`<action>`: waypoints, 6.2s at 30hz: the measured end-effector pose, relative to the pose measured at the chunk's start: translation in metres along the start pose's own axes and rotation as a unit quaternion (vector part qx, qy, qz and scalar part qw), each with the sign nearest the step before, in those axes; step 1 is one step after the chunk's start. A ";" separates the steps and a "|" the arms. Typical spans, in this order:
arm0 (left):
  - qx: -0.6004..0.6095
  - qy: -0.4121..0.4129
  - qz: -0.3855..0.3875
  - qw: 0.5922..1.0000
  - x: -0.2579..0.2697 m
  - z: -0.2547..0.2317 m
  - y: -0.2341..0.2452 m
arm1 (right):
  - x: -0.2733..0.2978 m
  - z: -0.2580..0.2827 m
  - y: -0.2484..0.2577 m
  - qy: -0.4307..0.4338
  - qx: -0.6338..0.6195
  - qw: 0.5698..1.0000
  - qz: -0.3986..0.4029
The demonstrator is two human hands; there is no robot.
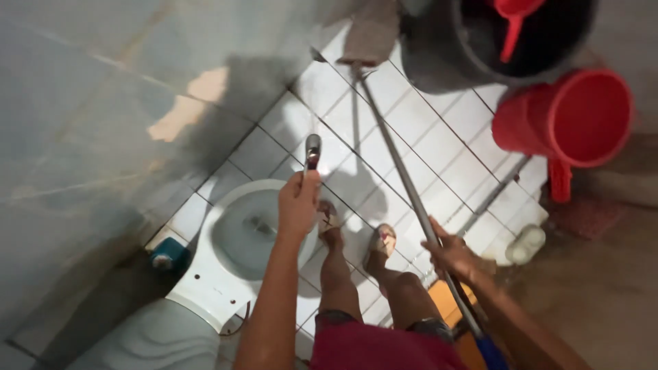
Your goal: Mopping the bathroom floor and rinsing it with a water sprayer.
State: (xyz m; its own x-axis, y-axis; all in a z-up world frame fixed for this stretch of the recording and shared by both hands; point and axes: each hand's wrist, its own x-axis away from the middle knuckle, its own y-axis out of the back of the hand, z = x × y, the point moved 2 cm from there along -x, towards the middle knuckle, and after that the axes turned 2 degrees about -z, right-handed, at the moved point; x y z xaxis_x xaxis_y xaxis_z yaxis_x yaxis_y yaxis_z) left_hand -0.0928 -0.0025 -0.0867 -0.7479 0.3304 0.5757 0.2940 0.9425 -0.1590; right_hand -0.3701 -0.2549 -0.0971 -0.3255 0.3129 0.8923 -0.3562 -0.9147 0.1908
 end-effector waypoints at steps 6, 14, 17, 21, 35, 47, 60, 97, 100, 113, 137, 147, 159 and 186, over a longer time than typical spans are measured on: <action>-0.093 0.002 0.030 0.995 0.027 0.027 -0.019 | 0.072 -0.146 0.035 -0.032 0.094 0.995 0.005; -0.094 0.043 0.028 0.994 0.045 0.052 -0.047 | 0.080 -0.169 0.004 -0.058 0.018 0.997 -0.037; -0.135 0.022 0.049 0.989 0.038 0.054 -0.074 | 0.044 -0.153 -0.005 0.061 -0.010 0.998 -0.011; -0.148 0.028 0.091 0.984 0.043 0.079 -0.105 | 0.059 -0.110 0.004 -0.075 0.004 0.997 -0.028; -0.137 0.081 0.130 0.979 0.130 0.111 -0.149 | 0.172 -0.394 0.084 -0.097 -0.027 0.995 0.003; -0.202 0.006 0.161 0.966 0.103 0.102 -0.183 | 0.068 -0.271 0.077 -0.053 -0.186 0.979 -0.066; -0.235 0.098 0.270 0.928 0.118 0.106 -0.214 | 0.178 -0.426 0.002 -0.154 -0.190 0.967 -0.070; -0.370 0.011 0.302 0.878 0.073 0.121 -0.332 | 0.107 -0.330 0.007 -0.152 -0.568 0.808 -0.019; -0.355 0.018 0.321 0.878 0.070 0.131 -0.342 | 0.053 -0.297 0.045 -0.073 -0.574 0.815 -0.034; -0.342 -0.032 0.265 0.901 0.019 0.170 -0.324 | -0.225 -0.177 0.218 -0.006 -0.496 0.867 -0.046; -0.444 0.041 0.396 0.802 0.128 0.160 -0.287 | 0.189 -0.491 -0.081 -0.163 -0.561 0.810 -0.058; -0.403 0.094 0.429 0.803 0.145 0.191 -0.352 | 0.062 -0.400 0.029 -0.156 -0.530 0.814 -0.181; -0.439 0.174 0.437 0.766 0.182 0.187 -0.360 | 0.163 -0.439 -0.016 -0.172 -0.556 0.803 -0.131; -0.345 0.158 0.437 0.816 0.212 0.202 -0.360 | 0.252 -0.467 0.054 -0.131 -0.256 0.890 -0.353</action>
State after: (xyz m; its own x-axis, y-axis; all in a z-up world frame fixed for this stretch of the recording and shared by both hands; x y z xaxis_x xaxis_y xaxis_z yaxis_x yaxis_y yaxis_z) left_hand -0.4774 -0.2611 -0.0697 0.0842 0.7286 0.6797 0.9793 0.0656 -0.1916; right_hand -0.8805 -0.1063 -0.0527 0.3286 0.6324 0.7015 -0.7657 -0.2565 0.5899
